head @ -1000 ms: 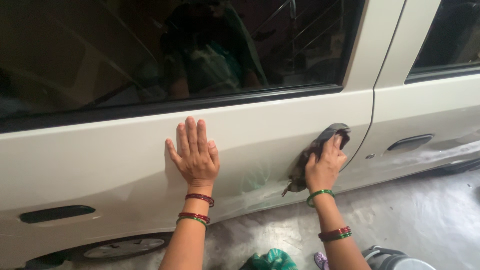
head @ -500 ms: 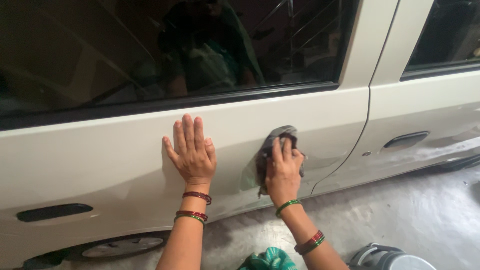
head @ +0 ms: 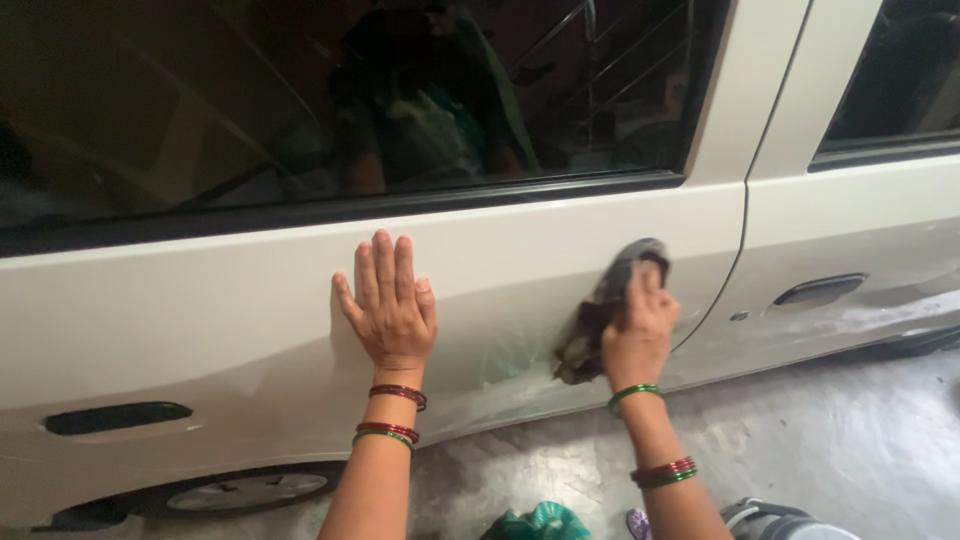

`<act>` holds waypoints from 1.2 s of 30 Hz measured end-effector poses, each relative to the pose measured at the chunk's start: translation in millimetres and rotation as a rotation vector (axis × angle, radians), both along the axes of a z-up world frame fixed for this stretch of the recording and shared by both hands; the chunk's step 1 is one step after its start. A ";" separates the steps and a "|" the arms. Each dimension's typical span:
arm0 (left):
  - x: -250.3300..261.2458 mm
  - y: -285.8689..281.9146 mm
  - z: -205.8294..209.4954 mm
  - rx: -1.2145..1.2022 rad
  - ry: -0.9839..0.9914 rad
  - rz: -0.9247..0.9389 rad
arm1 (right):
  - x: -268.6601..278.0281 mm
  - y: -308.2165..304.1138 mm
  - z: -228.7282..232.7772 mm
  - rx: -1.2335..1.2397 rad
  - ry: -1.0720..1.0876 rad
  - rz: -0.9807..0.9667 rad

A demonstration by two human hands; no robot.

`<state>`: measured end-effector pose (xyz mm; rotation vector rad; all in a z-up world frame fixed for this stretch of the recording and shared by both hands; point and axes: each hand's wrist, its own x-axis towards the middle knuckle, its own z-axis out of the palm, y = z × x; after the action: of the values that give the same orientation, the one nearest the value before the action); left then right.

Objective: The person wipes the exterior of a white car with a cloth, starting at the rear taillight area and moving along the roofline, window trim, and side door panels. The cloth is used continuously to clean the painted surfaces and window edges.

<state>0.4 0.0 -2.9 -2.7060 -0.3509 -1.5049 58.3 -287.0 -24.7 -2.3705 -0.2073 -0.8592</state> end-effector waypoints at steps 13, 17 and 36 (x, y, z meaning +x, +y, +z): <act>0.7 0.0 -0.5 0.018 -0.024 0.001 | 13.9 -18.2 -9.8 0.076 0.037 -0.083; 0.3 -0.7 -0.9 0.009 -0.021 -0.004 | -0.2 5.0 -4.3 0.033 0.055 -0.077; -7.7 -4.2 8.4 -0.075 0.038 -0.134 | -82.8 139.9 26.3 -0.113 0.037 0.175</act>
<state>-7.4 -4.2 5.5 -2.8652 -0.2334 -1.4981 -24.4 -147.1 1.6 -2.4271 -0.4514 -0.7372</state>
